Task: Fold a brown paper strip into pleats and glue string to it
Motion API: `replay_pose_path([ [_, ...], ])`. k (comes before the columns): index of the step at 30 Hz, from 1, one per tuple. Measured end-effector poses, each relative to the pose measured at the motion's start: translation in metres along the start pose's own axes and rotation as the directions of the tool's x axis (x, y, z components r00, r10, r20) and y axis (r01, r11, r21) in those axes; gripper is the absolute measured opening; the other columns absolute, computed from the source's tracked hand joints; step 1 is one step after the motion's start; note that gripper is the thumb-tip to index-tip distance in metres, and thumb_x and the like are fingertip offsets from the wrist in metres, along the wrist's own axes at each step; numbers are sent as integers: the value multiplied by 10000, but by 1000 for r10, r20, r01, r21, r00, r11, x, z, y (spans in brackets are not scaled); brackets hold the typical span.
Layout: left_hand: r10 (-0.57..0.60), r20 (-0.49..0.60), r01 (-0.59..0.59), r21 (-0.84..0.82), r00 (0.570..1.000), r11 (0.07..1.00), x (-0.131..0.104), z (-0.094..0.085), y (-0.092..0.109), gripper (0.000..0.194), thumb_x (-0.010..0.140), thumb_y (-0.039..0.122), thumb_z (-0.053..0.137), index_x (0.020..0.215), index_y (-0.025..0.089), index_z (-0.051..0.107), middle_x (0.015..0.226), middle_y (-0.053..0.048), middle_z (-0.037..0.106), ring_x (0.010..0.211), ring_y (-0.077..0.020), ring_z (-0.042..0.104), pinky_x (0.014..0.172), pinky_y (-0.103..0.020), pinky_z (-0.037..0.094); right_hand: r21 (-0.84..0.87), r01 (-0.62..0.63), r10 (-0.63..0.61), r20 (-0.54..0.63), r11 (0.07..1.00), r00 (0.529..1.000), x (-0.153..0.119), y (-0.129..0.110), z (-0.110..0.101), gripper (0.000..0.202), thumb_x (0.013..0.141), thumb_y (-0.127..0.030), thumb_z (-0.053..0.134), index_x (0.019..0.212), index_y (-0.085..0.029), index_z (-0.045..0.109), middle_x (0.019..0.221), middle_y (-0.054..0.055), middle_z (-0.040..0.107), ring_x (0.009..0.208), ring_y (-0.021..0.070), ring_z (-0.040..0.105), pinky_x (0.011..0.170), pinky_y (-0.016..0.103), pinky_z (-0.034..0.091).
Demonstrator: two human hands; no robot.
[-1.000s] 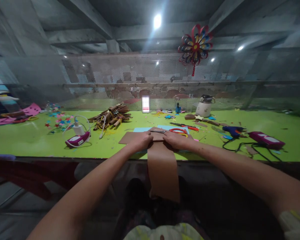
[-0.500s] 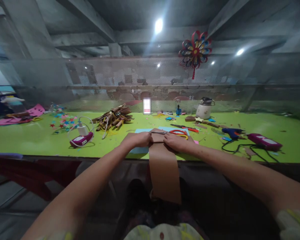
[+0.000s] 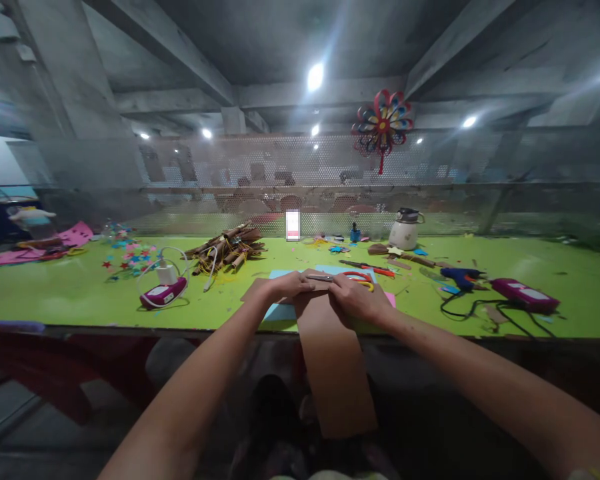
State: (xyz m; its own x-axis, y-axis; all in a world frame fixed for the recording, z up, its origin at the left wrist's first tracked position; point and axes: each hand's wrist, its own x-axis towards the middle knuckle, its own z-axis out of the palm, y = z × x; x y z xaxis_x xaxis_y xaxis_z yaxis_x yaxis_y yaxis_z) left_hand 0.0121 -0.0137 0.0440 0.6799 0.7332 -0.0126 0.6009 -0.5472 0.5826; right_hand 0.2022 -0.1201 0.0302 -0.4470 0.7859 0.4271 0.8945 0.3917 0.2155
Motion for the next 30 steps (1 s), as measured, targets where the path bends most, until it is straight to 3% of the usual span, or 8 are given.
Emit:
replay_pose_path([
  [4, -30, -37, 23, -174, 999, 984, -10, 7, -4, 452, 686, 577, 580, 574, 140, 561, 510, 35, 413, 534, -98, 302, 512, -240, 235, 18, -12, 12, 3, 1000, 1000, -1, -3, -4, 187, 891, -138, 422, 900, -161, 607, 965, 125, 584, 899, 241, 521, 821, 350, 393],
  [8, -1, -31, -5, -187, 1000, 982, -17, 9, -3, 462, 677, 584, 585, 550, 151, 486, 512, 50, 338, 511, -85, 262, 505, -242, 202, 148, -42, 47, -27, 988, 999, 0, 7, 2, 176, 880, -222, 471, 974, -187, 616, 1023, 108, 565, 918, 227, 521, 797, 343, 390],
  [11, 21, -27, -24, -133, 999, 991, -22, 7, 4, 442, 693, 556, 574, 555, 145, 490, 529, 46, 350, 526, -86, 277, 513, -235, 219, 343, 9, 2, -32, 939, 999, 8, 17, 4, 270, 849, -316, 531, 1067, -177, 608, 1046, 114, 567, 938, 225, 520, 771, 319, 394],
  [15, 97, -37, -97, -8, 995, 995, -32, 5, 20, 385, 750, 483, 521, 595, 132, 550, 551, 32, 407, 552, -92, 319, 517, -224, 239, 537, 87, -167, 102, 839, 981, 21, 24, 4, 288, 863, -376, 504, 828, -156, 687, 776, 58, 616, 707, 169, 532, 630, 259, 364],
  [21, 156, -23, -154, 73, 987, 985, -56, 0, 44, 276, 754, 378, 542, 752, 134, 671, 661, -3, 582, 626, -114, 446, 556, -207, 299, 761, -10, -169, 157, 648, 973, 20, 29, 4, 289, 777, -411, 608, 736, -136, 688, 611, -8, 548, 601, 113, 459, 553, 218, 320],
  [25, 94, -55, -90, 82, 994, 993, -66, -4, 46, 217, 708, 343, 603, 743, 145, 684, 671, -6, 606, 635, -118, 463, 552, -209, 289, 857, -62, -212, 195, 511, 958, 18, 32, -1, 298, 756, -416, 629, 694, -128, 676, 563, -27, 495, 558, 91, 406, 533, 217, 309],
  [30, 26, -113, -23, 29, 993, 999, -68, -3, 42, 258, 649, 395, 665, 665, 137, 666, 593, 9, 564, 608, -116, 452, 551, -212, 296, 851, -70, -206, 205, 520, 957, 20, 29, -9, 248, 730, -380, 658, 690, -137, 690, 593, -6, 542, 593, 104, 436, 561, 233, 339],
])
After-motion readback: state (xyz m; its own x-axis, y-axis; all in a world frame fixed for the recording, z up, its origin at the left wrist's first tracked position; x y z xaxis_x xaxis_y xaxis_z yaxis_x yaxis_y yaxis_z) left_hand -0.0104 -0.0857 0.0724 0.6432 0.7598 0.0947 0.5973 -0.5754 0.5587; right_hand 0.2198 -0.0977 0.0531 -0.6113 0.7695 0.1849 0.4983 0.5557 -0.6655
